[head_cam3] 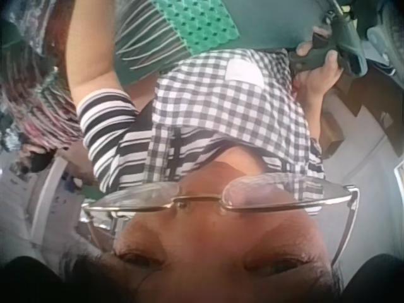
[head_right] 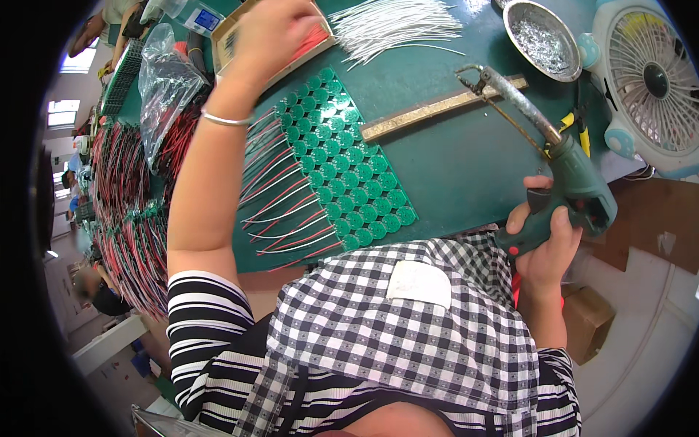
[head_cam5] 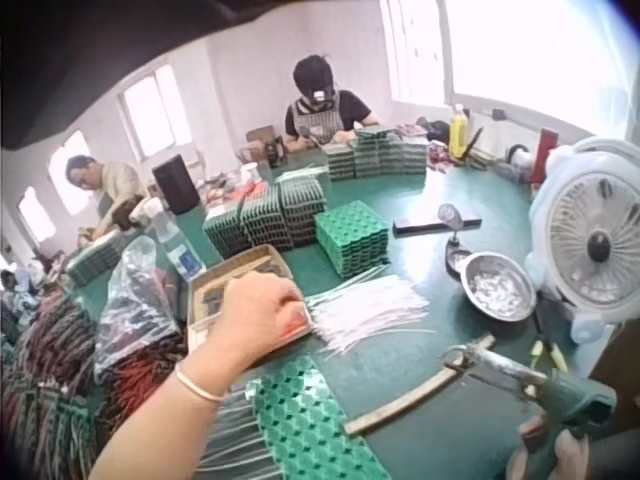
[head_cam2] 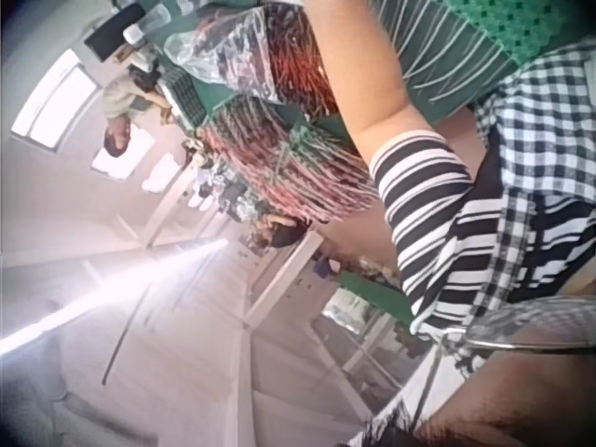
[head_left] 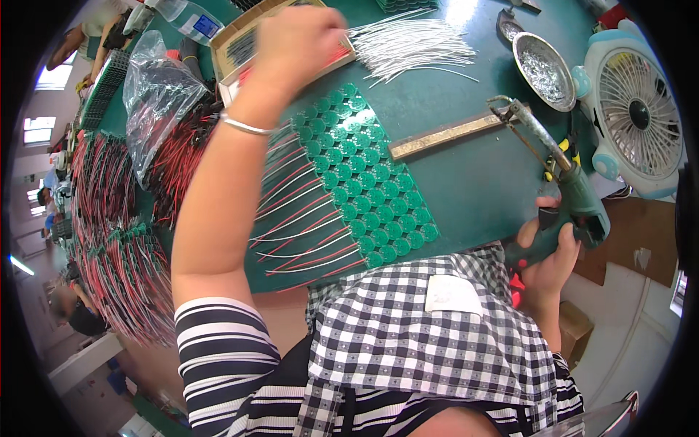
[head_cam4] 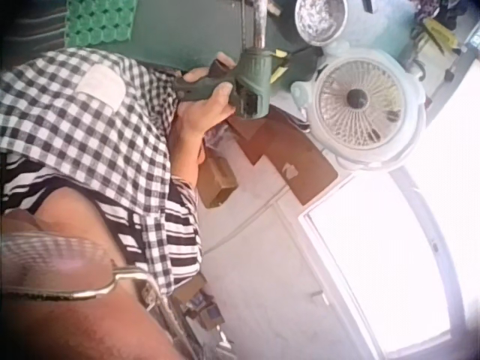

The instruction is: The person solders wires onto a panel of circuit boards using a soldering gun, picking up wires and attaching them to the board contacts.

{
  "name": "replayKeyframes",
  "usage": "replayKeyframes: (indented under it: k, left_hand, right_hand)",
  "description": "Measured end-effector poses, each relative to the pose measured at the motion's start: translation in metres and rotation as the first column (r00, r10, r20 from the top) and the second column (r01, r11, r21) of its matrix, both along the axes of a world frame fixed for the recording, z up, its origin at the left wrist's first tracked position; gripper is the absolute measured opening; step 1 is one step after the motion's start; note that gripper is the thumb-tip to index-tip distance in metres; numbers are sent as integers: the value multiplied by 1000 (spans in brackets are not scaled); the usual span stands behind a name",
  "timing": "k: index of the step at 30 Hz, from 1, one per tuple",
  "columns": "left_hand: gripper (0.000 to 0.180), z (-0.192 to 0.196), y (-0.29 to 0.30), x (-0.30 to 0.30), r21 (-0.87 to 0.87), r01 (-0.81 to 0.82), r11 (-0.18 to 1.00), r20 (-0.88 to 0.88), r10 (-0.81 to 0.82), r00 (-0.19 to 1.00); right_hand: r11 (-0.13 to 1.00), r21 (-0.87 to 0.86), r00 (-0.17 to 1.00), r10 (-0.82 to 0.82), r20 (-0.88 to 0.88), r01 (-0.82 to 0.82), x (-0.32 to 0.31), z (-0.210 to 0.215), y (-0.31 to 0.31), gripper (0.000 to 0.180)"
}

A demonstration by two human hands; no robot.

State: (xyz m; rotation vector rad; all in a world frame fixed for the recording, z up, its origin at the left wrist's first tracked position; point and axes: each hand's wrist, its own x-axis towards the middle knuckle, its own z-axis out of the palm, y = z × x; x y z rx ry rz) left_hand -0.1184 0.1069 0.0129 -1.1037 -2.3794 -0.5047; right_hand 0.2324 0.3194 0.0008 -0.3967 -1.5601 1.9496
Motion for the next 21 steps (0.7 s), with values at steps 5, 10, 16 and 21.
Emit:
replayKeyframes:
  k: [5,10,16,21]
  left_hand:
    - [16,-5,66,39,-101,92,991,44,-87,995]
    - [15,-19,79,42,-136,35,990,-185,-60,981]
    - [16,-4,84,33,-200,72,977,46,-64,997]
    - [13,-1,76,57,246,365,898,275,-425,862]
  right_hand:
    - [999,12,999,43,-30,-42,-2,3,2,47]
    - [1000,11,999,5,-40,-5,1,-3,9,48]
    - [997,-82,996,-9,-91,2,1,-4,17,46]
    - [995,-99,992,-40,-121,28,2,-4,24,45]
